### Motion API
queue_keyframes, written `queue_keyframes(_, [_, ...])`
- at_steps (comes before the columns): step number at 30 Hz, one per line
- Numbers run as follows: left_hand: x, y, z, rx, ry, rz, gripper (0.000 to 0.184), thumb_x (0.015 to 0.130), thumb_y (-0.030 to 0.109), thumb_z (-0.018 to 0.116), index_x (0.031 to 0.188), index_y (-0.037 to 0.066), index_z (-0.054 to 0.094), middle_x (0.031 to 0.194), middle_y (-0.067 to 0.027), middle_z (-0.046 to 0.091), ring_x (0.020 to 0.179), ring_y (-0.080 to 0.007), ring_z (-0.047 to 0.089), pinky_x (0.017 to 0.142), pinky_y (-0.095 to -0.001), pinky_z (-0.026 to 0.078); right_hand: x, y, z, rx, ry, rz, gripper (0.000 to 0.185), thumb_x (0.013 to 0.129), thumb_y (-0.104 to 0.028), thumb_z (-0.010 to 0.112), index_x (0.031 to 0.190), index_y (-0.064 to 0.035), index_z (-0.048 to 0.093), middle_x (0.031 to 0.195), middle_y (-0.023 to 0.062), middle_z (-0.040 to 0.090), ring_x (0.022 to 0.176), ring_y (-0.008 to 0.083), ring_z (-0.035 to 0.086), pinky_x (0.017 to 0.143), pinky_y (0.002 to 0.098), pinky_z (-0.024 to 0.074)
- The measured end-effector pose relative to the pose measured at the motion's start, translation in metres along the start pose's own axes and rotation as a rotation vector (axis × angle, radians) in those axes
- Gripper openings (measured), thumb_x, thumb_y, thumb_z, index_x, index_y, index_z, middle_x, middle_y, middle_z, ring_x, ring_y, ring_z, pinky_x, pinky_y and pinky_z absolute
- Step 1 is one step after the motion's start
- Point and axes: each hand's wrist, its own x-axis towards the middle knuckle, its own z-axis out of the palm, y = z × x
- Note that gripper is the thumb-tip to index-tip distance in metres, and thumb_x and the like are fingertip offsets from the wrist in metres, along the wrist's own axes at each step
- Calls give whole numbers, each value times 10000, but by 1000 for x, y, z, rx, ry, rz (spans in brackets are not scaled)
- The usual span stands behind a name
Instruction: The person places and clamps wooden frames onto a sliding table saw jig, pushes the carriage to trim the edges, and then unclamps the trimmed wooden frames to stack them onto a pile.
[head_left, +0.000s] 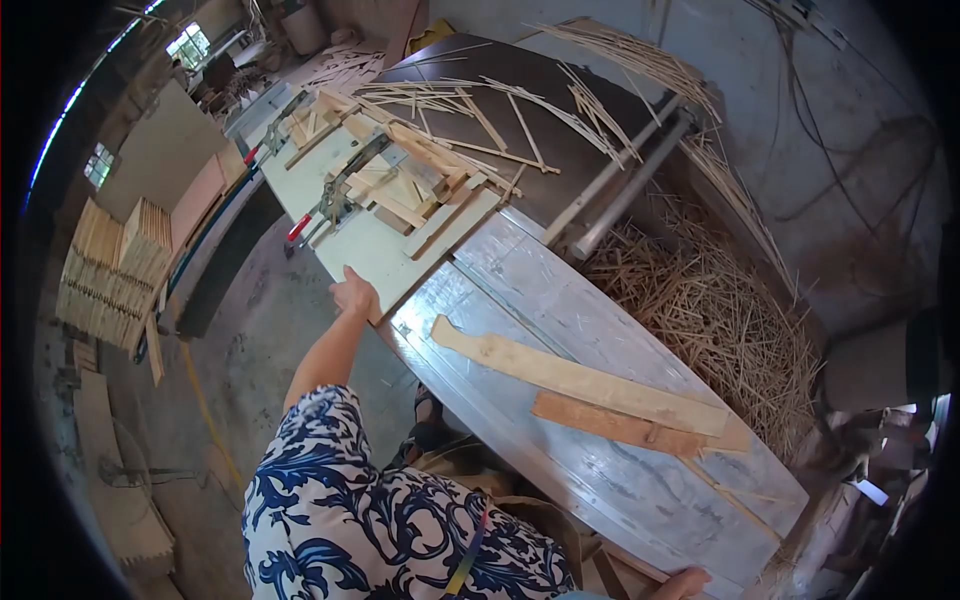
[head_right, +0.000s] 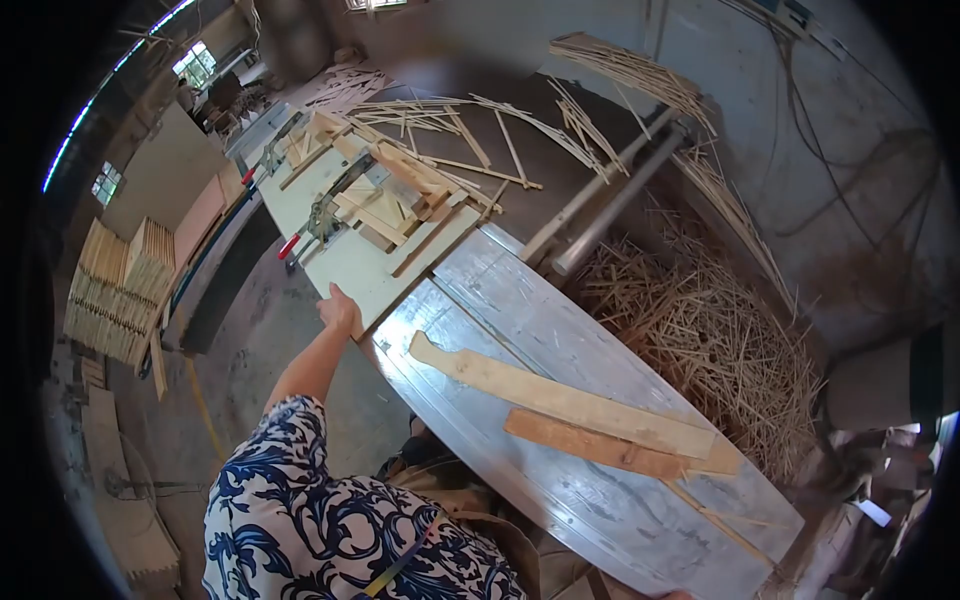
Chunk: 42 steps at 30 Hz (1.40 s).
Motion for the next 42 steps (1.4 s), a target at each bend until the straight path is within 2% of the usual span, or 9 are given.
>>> queue_keyframes(7, [27, 45, -62, 34, -165, 31, 757, 1021, 549, 488, 1308, -150, 445, 1297, -385, 574, 1227, -492, 578, 1042, -519, 451, -56, -34, -119, -98, 161, 121, 431, 969, -262, 652, 1265, 50, 633, 1056, 248, 721, 1017, 456, 691, 854, 521, 562])
queue_keyframes(11, [85, 6, -89, 50, -451, 389, 676, 1012, 445, 585, 1321, -131, 413, 1172, -320, 661, 1065, -421, 688, 909, -487, 532, -140, -145, -175, 71, 428, 90, 424, 987, -264, 634, 1272, 50, 637, 1061, 251, 720, 1022, 462, 687, 862, 528, 559])
queue_keyframes(16, [263, 108, -196, 169, -1359, 301, 337, 963, 194, 707, 1197, -33, 623, 919, -119, 735, 731, -179, 720, 648, -339, 594, -444, -401, -199, 1048, 470, -748, 388, 1069, -212, 549, 1324, 76, 602, 1271, 272, 646, 1104, 393, 640, 989, 471, 505])
queue_keyframes(19, [474, 165, -158, -6, -519, 829, 164, 882, 147, 736, 948, -1, 711, 833, -111, 731, 696, -155, 684, 649, -324, 563, -638, -510, -190, 1121, -273, -936, 273, 1031, -132, 567, 1237, 14, 670, 996, 96, 695, 973, 236, 671, 897, 338, 514])
queue_keyframes(20, [507, 213, -165, -23, -255, 960, 206, 899, 180, 734, 977, -8, 698, 834, -147, 721, 744, -233, 694, 707, -362, 569, -697, -549, -194, 1062, -121, -1284, 295, 1048, -211, 543, 1165, 20, 684, 972, 141, 702, 846, 222, 685, 769, 336, 542])
queue_keyframes(22, [599, 280, -145, 121, 47, 1076, 283, 910, 257, 743, 994, -7, 688, 850, -202, 717, 836, -348, 707, 778, -433, 573, -813, -606, -216, 930, -559, -1141, 306, 1050, -210, 522, 1218, 11, 651, 929, 153, 692, 801, 199, 683, 733, 312, 536])
queue_keyframes(27, [720, 327, -41, 261, 63, 1278, 402, 944, 409, 692, 987, 9, 681, 903, -249, 717, 905, -434, 696, 804, -505, 560, -943, -682, -172, 943, -829, -888, 416, 1044, -208, 536, 1396, 11, 500, 832, 117, 652, 692, 181, 636, 681, 332, 528])
queue_keyframes(31, [736, 321, 1, 636, -409, 1109, 507, 1022, 522, 522, 917, 45, 659, 845, -252, 704, 840, -464, 689, 718, -577, 530, -1029, -704, -196, 1093, -651, -516, 532, 1069, -256, 535, 1498, 0, 351, 721, 63, 607, 546, 129, 562, 509, 303, 460])
queue_keyframes(42, [721, 326, -1, 608, -328, 1251, 540, 1043, 512, 490, 834, 31, 617, 743, -243, 679, 725, -471, 667, 606, -565, 508, -1024, -714, -169, 897, -419, -465, 573, 1060, -280, 554, 1503, 20, 351, 611, 30, 540, 522, 119, 509, 501, 298, 423])
